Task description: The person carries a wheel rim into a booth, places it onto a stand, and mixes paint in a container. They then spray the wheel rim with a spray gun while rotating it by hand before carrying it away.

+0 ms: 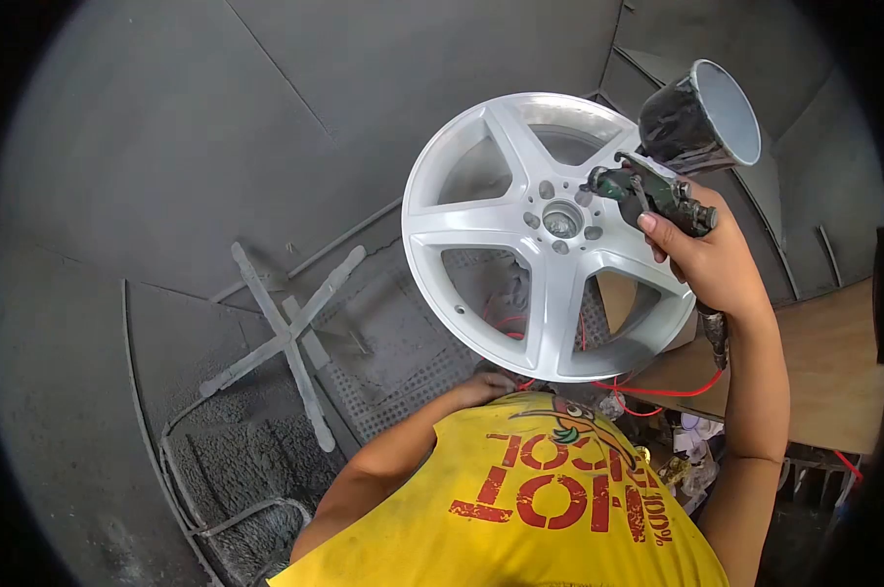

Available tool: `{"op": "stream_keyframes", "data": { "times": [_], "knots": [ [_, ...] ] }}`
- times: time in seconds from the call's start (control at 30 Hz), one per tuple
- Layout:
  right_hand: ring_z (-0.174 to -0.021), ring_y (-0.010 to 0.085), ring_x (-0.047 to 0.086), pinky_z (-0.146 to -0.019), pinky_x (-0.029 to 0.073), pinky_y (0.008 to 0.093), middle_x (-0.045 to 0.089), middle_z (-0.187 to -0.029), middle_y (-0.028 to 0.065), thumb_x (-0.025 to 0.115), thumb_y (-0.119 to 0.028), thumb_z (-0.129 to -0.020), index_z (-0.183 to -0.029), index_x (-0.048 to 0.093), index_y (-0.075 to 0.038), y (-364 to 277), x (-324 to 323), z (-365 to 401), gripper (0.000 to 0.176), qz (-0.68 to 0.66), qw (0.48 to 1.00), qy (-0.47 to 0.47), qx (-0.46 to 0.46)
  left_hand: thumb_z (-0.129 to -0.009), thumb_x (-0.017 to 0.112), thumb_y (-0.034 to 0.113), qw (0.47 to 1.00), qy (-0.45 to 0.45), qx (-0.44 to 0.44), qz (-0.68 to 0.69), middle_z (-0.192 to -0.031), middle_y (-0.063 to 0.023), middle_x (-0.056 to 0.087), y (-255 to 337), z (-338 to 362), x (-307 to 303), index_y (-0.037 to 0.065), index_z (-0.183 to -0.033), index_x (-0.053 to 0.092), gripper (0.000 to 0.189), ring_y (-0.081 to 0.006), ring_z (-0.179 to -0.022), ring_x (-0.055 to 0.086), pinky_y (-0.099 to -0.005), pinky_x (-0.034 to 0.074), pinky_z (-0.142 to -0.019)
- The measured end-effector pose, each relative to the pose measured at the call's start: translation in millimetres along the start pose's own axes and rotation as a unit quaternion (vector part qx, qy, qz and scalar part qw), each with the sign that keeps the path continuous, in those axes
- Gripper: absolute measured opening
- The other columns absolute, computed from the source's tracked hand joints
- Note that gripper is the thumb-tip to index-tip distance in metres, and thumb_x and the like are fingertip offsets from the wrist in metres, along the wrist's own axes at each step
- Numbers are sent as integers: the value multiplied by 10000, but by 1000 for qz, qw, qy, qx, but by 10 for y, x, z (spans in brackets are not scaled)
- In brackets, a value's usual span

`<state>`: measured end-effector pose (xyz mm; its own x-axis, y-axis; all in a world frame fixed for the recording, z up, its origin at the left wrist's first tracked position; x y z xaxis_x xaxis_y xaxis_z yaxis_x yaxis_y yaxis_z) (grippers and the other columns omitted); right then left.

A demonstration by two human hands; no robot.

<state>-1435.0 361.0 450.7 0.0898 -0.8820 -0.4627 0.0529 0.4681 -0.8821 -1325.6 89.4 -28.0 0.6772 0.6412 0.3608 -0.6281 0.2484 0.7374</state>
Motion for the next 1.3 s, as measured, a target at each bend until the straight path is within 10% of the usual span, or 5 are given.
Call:
{"op": "stream_keyframes", "data": {
  "times": [0.17, 0.47, 0.67, 0.8, 1.3],
  "knots": [
    [-640, 72, 501, -598, 424, 238, 539, -720, -10, 681, -158, -908, -1164, 625, 7, -17, 4, 42, 311, 5, 999, 31, -14, -964, 520, 262, 995, -59, -48, -59, -1189, -57, 652, 405, 534, 75, 16, -1232, 638, 382, -143, -1061, 599, -289, 471, -935],
    [-632, 66, 528, -575, 441, 226, 599, -750, -7, 743, -139, -859, -1223, 627, 2, -149, 0, 411, 407, -94, 982, -152, 53, -916, 544, 284, 929, 49, -128, -342, -1059, -95, 676, 112, 466, -524, 26, -1210, 627, 400, -192, -852, 627, -358, 504, -747],
    [-642, 56, 529, -580, 435, 217, 584, -720, -28, 744, -174, -865, -1090, 662, -18, -186, 17, 226, 286, -36, 997, -59, 27, -910, 537, 242, 899, 410, 2, 152, -838, -71, 650, 179, 255, -1081, 54, -980, 679, 245, -183, -664, 556, -363, 467, -612],
    [-478, 45, 480, -424, 349, 207, 576, -637, -12, 690, -207, -908, -867, 617, -46, -104, -87, 5, 182, -41, 999, -2, -17, -944, 521, 227, 872, 425, 65, 234, -824, -55, 623, 541, 203, -1191, 70, -977, 644, 202, -179, -683, 549, -340, 464, -616],
    [-443, 51, 415, -406, 315, 224, 523, -594, -23, 652, -188, -928, -884, 616, -48, 89, -68, -168, 151, -39, 999, 9, -14, -1033, 460, 251, 907, 352, 8, 233, -955, 6, 618, 360, 79, -294, 120, -1153, 557, 201, -121, -767, 548, -299, 465, -665]
  ]
}}
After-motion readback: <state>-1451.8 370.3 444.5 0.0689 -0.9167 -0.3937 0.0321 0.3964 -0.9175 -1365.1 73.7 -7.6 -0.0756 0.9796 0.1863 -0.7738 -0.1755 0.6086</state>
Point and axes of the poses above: each hand's wrist, its own z-axis away from the middle knuckle, its own x-axis out of the palm, y = z × x, the point moved 2 cm from there along -z, towards the middle knuckle
